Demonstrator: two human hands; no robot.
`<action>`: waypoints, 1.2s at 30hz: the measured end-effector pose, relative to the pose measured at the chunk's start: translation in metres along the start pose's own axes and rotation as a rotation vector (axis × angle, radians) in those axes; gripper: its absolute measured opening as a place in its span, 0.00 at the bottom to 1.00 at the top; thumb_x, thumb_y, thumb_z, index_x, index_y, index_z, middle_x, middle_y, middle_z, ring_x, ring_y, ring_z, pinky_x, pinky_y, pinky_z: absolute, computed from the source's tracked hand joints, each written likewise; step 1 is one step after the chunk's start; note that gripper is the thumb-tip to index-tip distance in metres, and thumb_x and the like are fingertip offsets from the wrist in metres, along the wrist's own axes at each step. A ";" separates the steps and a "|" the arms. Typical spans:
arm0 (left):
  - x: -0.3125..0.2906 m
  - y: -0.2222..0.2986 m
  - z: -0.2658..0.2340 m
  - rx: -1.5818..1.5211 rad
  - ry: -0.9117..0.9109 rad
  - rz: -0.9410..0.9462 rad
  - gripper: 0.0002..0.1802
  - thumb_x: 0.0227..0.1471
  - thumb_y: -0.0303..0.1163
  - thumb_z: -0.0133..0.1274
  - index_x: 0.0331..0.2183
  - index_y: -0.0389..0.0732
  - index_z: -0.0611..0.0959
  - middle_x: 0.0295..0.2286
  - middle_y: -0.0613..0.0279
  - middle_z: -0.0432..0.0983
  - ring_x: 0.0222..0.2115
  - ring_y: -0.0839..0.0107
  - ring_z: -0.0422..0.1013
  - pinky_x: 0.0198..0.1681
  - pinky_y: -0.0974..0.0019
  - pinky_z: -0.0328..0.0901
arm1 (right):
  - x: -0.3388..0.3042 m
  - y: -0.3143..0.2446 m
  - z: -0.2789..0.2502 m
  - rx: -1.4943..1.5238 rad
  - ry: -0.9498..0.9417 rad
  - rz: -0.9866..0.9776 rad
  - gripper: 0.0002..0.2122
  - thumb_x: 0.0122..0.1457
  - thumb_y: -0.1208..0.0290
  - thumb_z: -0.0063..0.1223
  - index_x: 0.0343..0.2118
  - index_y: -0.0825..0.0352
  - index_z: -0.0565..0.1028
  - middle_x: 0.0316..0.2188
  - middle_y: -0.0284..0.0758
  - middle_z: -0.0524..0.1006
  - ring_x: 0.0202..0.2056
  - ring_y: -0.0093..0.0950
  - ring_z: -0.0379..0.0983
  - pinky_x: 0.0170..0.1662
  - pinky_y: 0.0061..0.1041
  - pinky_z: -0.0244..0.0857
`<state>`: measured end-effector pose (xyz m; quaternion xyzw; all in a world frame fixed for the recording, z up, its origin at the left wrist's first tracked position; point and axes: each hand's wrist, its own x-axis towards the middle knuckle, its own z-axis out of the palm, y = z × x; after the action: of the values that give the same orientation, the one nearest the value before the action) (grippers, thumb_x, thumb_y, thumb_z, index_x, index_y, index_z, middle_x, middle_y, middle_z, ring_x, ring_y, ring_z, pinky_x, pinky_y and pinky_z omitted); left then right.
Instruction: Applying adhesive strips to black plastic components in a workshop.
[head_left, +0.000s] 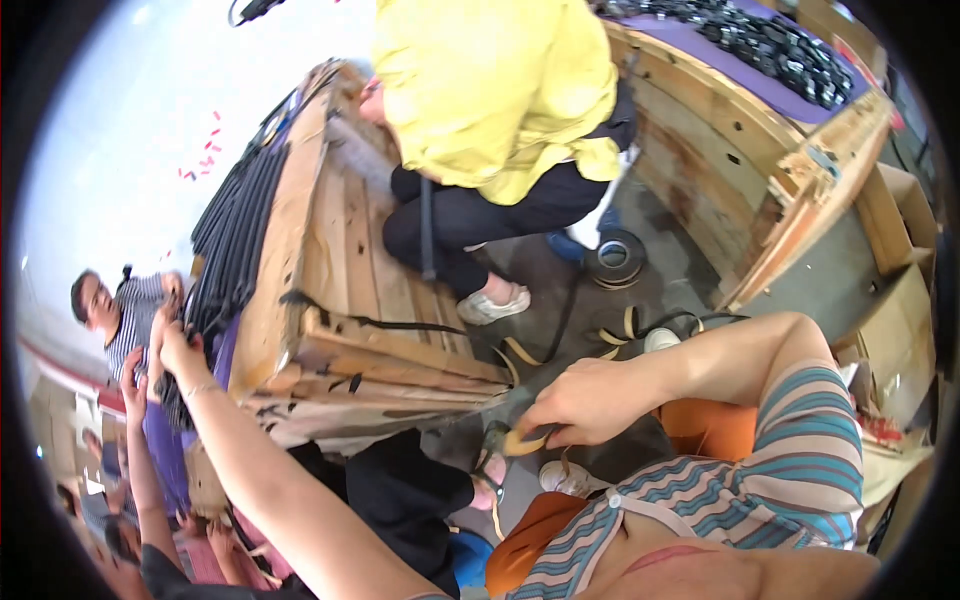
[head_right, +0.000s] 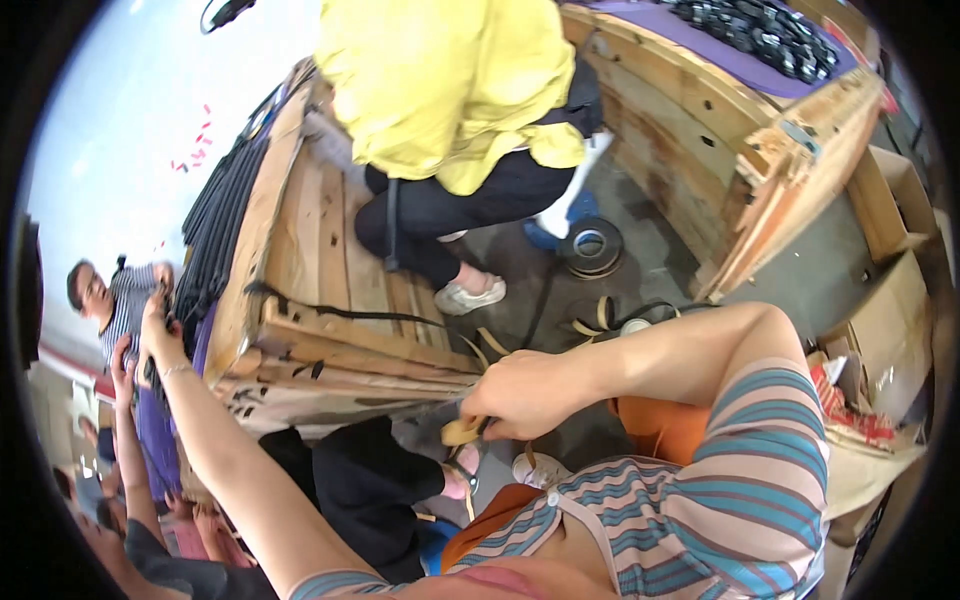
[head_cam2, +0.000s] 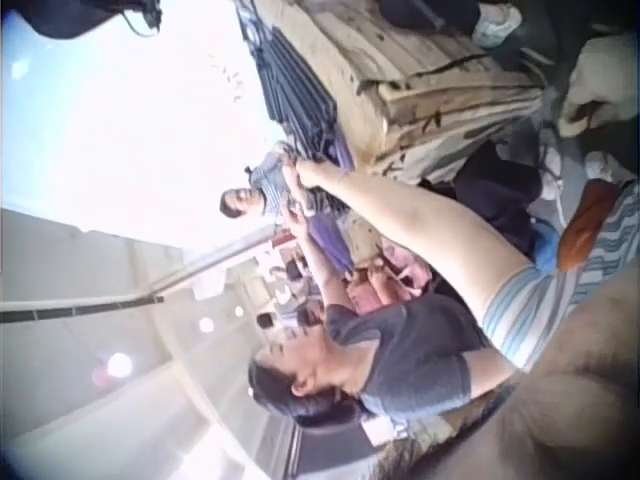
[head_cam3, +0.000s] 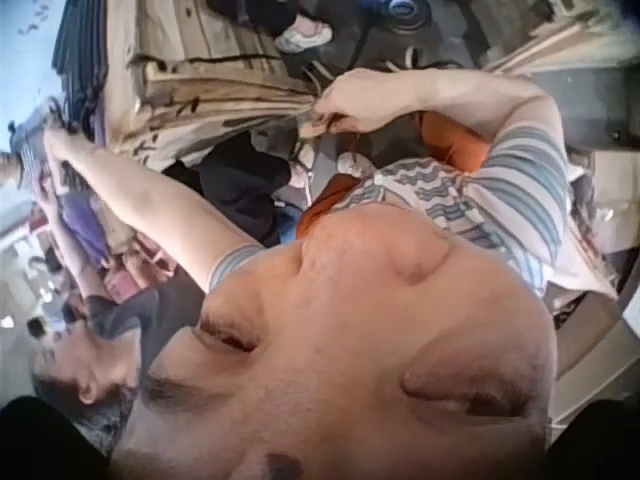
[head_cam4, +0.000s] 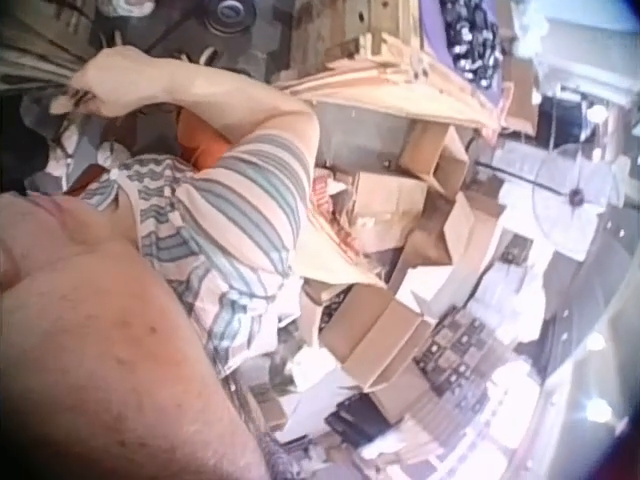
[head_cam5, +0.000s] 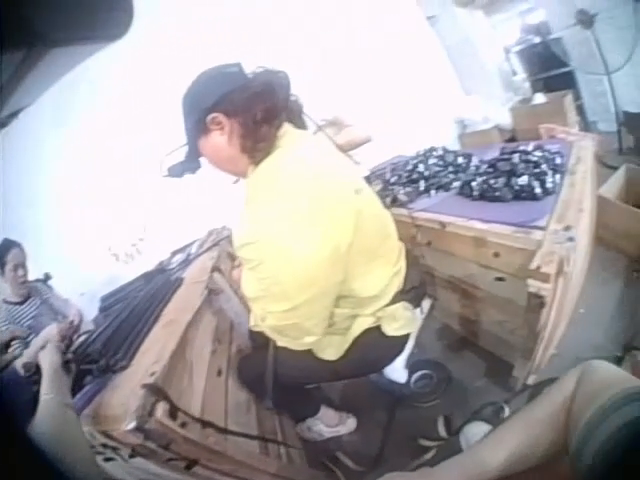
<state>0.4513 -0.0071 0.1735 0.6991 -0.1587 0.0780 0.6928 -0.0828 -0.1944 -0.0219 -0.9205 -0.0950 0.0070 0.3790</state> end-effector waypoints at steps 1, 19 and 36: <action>0.000 0.004 0.001 -0.155 -0.116 -0.023 0.07 0.45 0.31 0.50 0.31 0.45 0.78 0.26 0.68 0.72 0.23 0.78 0.66 0.20 0.78 0.62 | 0.000 0.000 -0.001 0.000 -0.015 -0.010 0.14 0.50 0.66 0.51 0.40 0.64 0.70 0.31 0.40 0.74 0.33 0.41 0.71 0.34 0.37 0.65; -0.069 0.033 0.029 1.142 0.372 0.321 0.10 0.41 0.29 0.46 0.24 0.34 0.80 0.24 0.45 0.75 0.26 0.55 0.73 0.30 0.59 0.69 | -0.021 -0.013 -0.016 -0.025 -0.110 -0.038 0.14 0.51 0.64 0.51 0.38 0.65 0.72 0.33 0.40 0.75 0.35 0.41 0.71 0.37 0.37 0.65; -0.072 0.005 0.123 1.865 0.163 0.809 0.10 0.44 0.30 0.45 0.22 0.42 0.83 0.24 0.54 0.78 0.29 0.63 0.75 0.31 0.62 0.67 | -0.012 0.002 -0.024 0.109 -0.112 -0.011 0.13 0.49 0.65 0.53 0.37 0.64 0.73 0.31 0.40 0.75 0.32 0.40 0.72 0.34 0.37 0.65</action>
<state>0.3686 -0.1206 0.1506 0.8470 -0.2114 0.4460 -0.1974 -0.0921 -0.2147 -0.0065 -0.8962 -0.1206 0.0616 0.4226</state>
